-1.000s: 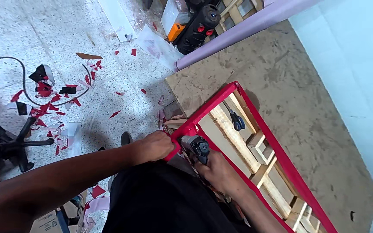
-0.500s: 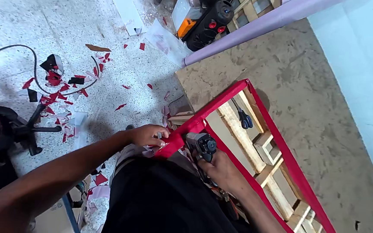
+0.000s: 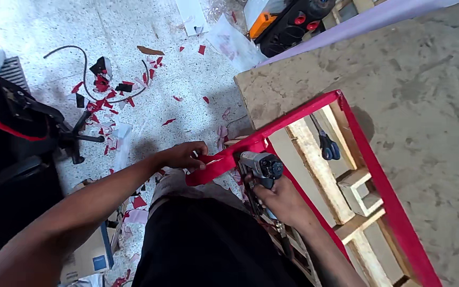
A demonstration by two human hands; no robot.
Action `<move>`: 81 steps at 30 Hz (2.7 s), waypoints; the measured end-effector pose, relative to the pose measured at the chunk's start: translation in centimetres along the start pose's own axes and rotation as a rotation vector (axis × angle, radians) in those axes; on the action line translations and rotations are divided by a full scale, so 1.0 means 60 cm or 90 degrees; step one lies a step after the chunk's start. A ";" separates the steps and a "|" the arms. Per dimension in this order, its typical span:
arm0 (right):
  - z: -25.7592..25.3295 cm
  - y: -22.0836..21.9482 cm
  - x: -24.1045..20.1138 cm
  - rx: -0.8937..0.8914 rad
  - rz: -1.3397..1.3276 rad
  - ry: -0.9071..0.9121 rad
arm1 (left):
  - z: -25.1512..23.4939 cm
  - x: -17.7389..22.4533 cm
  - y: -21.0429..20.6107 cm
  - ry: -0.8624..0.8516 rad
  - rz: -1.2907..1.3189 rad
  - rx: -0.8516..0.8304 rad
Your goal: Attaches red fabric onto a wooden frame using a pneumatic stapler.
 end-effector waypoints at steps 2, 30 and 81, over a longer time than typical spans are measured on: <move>-0.004 0.009 0.004 -0.013 0.007 0.005 | -0.019 -0.021 0.006 -0.026 0.037 0.027; -0.010 0.006 0.025 -0.049 0.063 0.123 | 0.090 0.018 -0.197 0.320 0.409 0.880; 0.136 -0.176 -0.089 0.024 0.122 -0.001 | 0.145 -0.120 -0.247 -0.352 0.438 0.730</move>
Point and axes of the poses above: each hand's wrist, its own z-axis away from the middle knuckle, its own y-axis out of the back of the hand, x = y × z, the point moved 4 cm from there along -z, towards the middle knuckle, and after that the axes turned 9 degrees about -y, right-handed, at the moved point
